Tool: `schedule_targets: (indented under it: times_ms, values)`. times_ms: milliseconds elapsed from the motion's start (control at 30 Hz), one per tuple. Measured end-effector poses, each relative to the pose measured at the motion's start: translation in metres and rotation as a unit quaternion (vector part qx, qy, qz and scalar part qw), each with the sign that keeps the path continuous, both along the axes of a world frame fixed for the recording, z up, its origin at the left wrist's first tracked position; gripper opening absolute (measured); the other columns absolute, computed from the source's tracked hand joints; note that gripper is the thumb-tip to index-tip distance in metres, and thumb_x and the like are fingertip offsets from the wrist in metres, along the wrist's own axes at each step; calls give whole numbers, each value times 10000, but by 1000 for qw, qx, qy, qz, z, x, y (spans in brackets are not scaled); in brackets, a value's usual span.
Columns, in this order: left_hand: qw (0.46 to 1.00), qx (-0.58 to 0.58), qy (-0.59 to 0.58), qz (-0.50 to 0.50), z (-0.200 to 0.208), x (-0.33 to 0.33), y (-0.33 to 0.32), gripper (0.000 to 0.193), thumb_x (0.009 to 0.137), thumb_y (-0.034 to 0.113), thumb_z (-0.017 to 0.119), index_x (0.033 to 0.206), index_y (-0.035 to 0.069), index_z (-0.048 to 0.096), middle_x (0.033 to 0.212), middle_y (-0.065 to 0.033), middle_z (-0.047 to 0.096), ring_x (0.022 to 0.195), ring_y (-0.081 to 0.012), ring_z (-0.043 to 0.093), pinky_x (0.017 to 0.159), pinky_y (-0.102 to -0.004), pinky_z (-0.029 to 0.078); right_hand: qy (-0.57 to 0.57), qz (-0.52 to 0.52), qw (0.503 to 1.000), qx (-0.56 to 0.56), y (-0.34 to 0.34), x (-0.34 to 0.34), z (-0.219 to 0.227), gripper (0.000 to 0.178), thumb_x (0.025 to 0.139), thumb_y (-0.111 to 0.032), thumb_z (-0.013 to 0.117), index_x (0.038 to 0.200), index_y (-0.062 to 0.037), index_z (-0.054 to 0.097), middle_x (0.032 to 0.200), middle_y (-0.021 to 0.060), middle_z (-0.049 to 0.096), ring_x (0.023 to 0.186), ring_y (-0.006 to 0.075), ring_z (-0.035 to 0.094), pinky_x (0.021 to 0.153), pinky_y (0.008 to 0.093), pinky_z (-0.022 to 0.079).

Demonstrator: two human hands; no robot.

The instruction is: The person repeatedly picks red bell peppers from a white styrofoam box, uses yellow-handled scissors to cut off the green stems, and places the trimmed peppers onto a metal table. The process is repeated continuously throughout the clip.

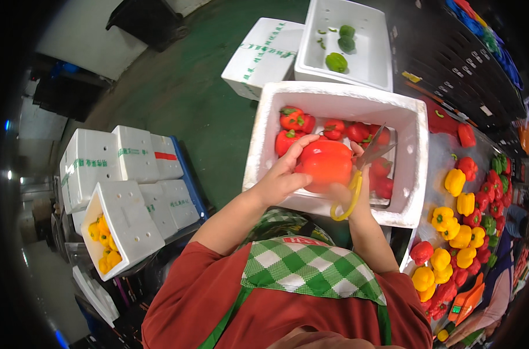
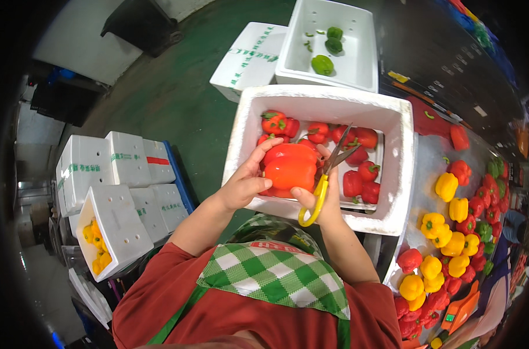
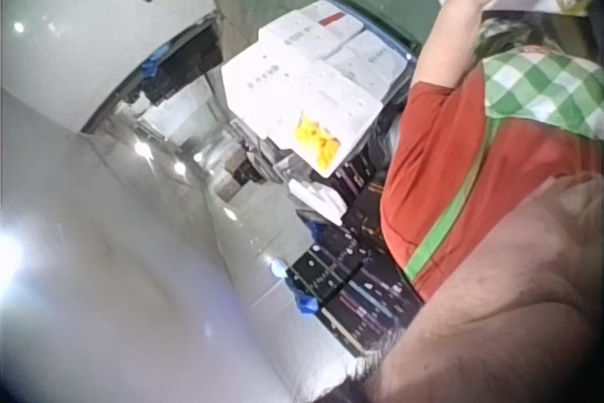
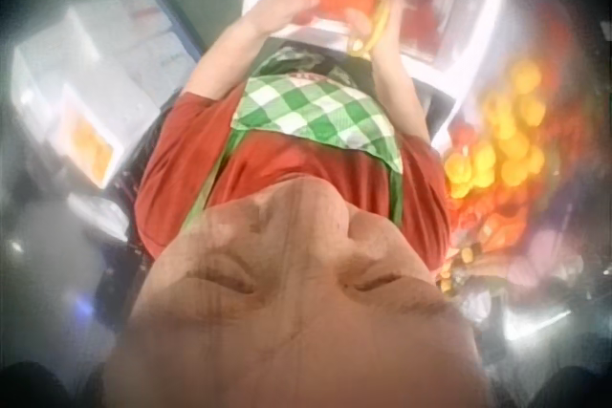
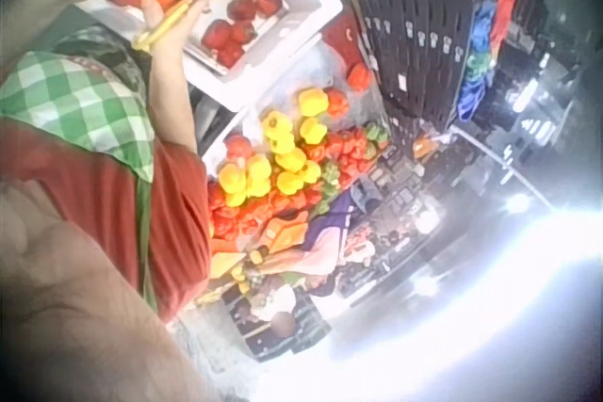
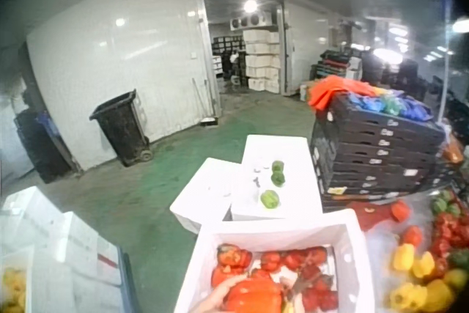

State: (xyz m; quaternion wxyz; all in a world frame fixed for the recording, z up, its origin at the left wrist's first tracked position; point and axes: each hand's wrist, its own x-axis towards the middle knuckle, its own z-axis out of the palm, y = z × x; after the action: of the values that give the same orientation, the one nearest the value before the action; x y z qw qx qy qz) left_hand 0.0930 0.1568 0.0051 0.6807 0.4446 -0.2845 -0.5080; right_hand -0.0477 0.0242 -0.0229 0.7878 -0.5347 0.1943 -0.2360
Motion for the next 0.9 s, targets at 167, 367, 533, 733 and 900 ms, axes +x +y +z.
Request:
schedule_targets:
  times_ms: [167,367,533,733,900]
  values:
    - [1000,-1,-29,-2,-11,16,14,928,836,179,704,1547,112,112,1490,-124,322,1372,-236,359,1124,-377,307,13,-30,999,-20,17,19,-3,969,717,-334,804,1454,-9,264,1337,156,432,1254,265,470,1044,400,411]
    - [997,-1,69,-23,-18,59,27,831,821,162,718,1486,112,223,1428,-118,380,1328,-235,401,1110,-388,334,56,-86,990,-92,51,56,6,983,707,-326,829,1443,-1,265,1344,159,426,1231,268,488,1031,400,422]
    - [993,-6,112,-40,-29,133,62,803,801,194,701,1469,91,266,1417,-112,408,1320,-234,419,1110,-389,343,41,-50,997,-49,91,117,3,955,768,-316,830,1453,-8,240,1336,173,446,1206,267,503,1025,395,425]
    - [973,10,181,142,-70,221,108,667,855,142,659,1428,117,319,1380,-100,445,1275,-257,470,1039,-440,447,80,-62,995,-26,92,143,-16,815,838,-186,761,1459,-20,260,1242,161,511,1129,230,545,974,360,450]
    - [976,84,44,196,-99,254,109,775,789,62,735,1429,100,299,1350,-94,457,1246,-222,483,1038,-388,443,134,-70,988,-17,92,143,-26,653,903,-29,649,1458,-75,309,1156,112,574,1019,173,594,812,284,511]
